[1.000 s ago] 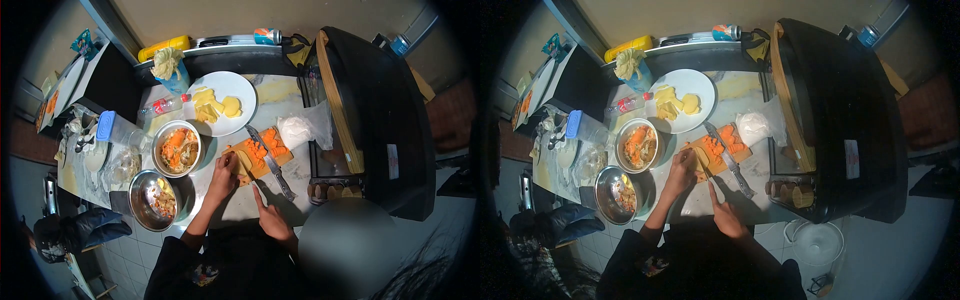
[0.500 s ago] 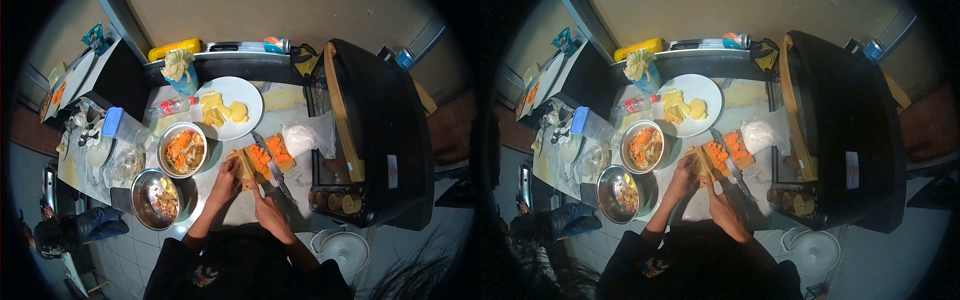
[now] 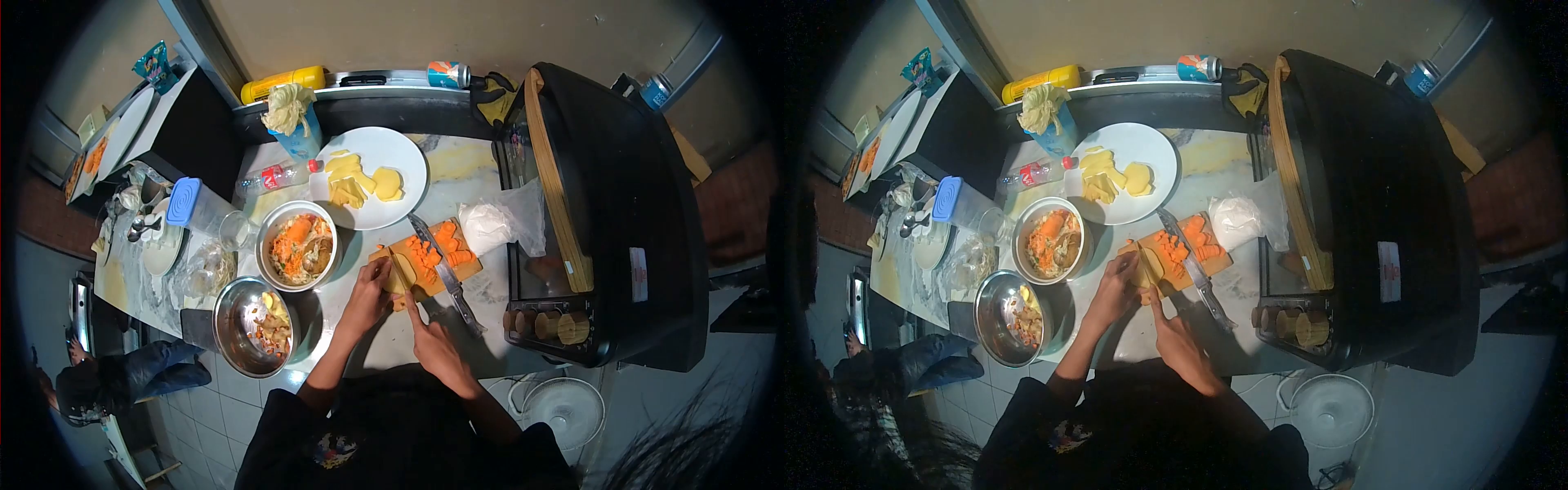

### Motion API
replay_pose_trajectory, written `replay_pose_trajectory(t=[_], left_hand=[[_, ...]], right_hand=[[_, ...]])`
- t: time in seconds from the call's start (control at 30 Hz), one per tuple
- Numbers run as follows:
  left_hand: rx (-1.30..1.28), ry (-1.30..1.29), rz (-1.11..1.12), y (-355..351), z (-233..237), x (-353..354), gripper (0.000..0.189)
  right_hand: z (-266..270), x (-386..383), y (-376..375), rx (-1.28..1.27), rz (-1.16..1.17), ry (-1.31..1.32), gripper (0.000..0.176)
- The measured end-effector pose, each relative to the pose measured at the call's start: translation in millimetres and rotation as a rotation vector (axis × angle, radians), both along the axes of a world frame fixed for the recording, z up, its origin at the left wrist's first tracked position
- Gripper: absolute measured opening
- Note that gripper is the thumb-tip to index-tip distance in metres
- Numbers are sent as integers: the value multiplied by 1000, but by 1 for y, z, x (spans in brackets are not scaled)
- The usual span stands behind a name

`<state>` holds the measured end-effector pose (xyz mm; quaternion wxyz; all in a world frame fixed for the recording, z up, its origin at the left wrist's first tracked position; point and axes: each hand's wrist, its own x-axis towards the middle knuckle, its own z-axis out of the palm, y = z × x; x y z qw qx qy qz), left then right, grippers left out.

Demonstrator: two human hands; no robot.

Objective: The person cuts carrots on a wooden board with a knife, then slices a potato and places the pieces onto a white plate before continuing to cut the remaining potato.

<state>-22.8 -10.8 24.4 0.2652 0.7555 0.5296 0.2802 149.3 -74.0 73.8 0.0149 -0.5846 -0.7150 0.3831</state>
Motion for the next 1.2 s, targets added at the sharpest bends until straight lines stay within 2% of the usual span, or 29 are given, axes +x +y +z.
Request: replay_pose_trajectory(t=[0.33, 0.67, 1.2], left_hand=[[28, 19, -13, 3, 3, -1, 65], [19, 0, -11, 4, 1, -1, 66], [14, -11, 25, 4, 5, 1, 64]], right_hand=[[-2, -1, -1, 85, 19, 19, 91], [11, -4, 2, 45, 41, -26, 92], [-1, -9, 15, 21, 65, -53, 88]])
